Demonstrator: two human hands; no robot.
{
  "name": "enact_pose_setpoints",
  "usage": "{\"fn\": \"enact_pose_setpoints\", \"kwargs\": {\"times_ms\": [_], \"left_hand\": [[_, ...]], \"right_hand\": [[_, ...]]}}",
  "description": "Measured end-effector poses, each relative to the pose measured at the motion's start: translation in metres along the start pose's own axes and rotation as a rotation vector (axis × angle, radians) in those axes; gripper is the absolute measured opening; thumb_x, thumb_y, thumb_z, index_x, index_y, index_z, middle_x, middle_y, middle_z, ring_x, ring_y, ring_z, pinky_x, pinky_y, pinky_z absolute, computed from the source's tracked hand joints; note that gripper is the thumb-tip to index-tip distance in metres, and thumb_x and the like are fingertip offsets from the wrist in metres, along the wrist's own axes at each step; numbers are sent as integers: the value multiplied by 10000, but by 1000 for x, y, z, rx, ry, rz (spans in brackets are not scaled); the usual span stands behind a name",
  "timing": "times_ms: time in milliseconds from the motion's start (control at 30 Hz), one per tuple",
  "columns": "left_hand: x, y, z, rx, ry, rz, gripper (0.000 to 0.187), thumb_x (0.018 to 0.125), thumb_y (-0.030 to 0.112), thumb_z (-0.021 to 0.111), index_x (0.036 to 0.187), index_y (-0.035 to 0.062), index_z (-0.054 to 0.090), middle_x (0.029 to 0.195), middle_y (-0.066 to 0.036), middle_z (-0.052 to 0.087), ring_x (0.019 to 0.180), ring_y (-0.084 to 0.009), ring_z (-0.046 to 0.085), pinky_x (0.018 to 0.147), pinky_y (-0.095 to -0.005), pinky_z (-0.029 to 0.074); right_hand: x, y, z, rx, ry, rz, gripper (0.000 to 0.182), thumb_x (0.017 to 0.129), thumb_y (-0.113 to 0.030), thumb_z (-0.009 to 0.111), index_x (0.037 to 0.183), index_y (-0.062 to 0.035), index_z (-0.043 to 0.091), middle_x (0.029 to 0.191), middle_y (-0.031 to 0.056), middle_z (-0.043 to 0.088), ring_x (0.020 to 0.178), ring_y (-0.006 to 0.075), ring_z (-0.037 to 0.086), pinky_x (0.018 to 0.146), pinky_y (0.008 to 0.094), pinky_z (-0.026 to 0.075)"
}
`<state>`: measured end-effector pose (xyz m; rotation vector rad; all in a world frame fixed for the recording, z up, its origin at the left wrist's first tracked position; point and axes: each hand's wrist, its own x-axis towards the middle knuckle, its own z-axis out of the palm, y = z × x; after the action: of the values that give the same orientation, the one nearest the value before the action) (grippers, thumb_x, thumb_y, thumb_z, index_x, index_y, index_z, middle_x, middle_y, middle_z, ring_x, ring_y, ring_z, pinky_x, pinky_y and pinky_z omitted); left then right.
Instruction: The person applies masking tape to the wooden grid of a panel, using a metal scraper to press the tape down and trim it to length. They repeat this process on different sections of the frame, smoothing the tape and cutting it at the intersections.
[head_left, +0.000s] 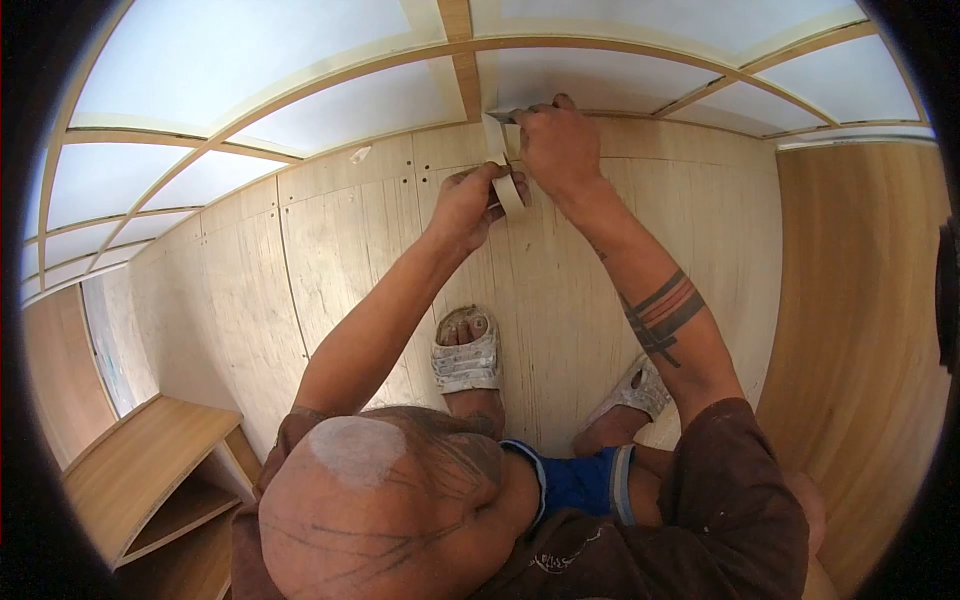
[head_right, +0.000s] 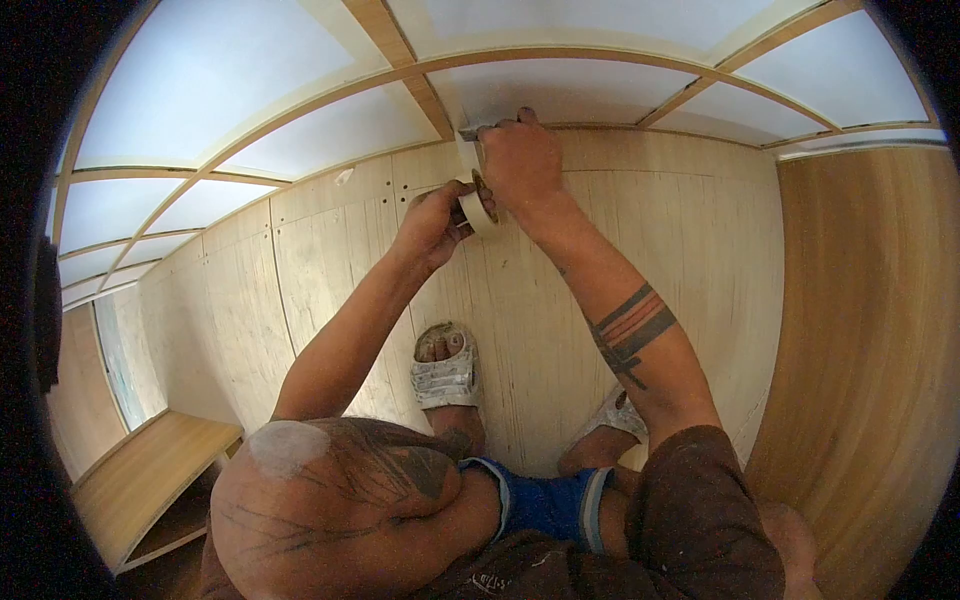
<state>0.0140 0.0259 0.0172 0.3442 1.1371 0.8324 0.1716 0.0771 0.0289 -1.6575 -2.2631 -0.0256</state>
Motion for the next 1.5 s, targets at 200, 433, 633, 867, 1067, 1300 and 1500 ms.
{"fn": "enact_pose_setpoints", "kwargs": {"times_ms": [200, 433, 633, 867, 1067, 1300, 1500], "left_hand": [[4, -1, -3, -8, -3, -2, 263, 1017, 153, 581, 1215, -10, 640, 1033, -118, 727, 938, -228, 717, 816, -402, 556], [4, 0, -3, -24, -19, 7, 263, 1005, 149, 601, 1212, -7, 644, 1047, -120, 731, 940, -236, 716, 833, -409, 562], [2, 0, 1, -27, -9, 27, 246, 1018, 130, 596, 1192, -38, 643, 1046, -137, 733, 911, -242, 719, 813, -404, 577], [5, -5, -4, -34, -40, 29, 265, 1016, 133, 624, 1178, -76, 643, 1059, -157, 740, 907, -250, 728, 799, -384, 593], [3, -6, 0, -27, -48, 78, 279, 1014, 150, 640, 1178, -75, 646, 1059, -153, 739, 897, -237, 721, 808, -365, 582], [-3, -20, -2, 188, 8, 187, 355, 979, 190, 714, 1213, -72, 665, 1040, -64, 720, 919, -143, 662, 820, -297, 515], [-8, -31, -9, 270, -116, 299, 353, 924, 124, 758, 1213, -64, 681, 1122, -84, 740, 1059, -154, 668, 960, -317, 509]], "right_hand": [[1, 1, 6, 6, -2, -4, 256, 814, -107, 628, 990, -116, 814, 920, 118, 771, 985, 354, 695, 787, 469, 602], [5, 2, 3, 10, -27, -11, 265, 811, -115, 640, 1010, -123, 815, 915, 110, 769, 975, 348, 688, 787, 463, 598], [10, 2, -12, 7, 53, -38, 248, 804, -131, 687, 1019, -133, 810, 929, 79, 772, 971, 329, 675, 781, 450, 593], [21, -2, -64, 143, 292, -82, 224, 770, -98, 718, 974, -129, 806, 912, 123, 761, 983, 363, 698, 830, 473, 595], [13, -4, -76, 145, 291, -63, 206, 789, -104, 719, 974, -129, 805, 916, 95, 769, 970, 359, 695, 822, 468, 594], [8, 8, -43, 156, 148, -32, 190, 807, -106, 687, 943, -125, 817, 907, 92, 768, 940, 348, 689, 789, 464, 596], [4, 12, -10, 29, -53, -1, 214, 855, -147, 693, 1024, -142, 824, 1037, 19, 792, 982, 279, 676, 794, 437, 593]]}}
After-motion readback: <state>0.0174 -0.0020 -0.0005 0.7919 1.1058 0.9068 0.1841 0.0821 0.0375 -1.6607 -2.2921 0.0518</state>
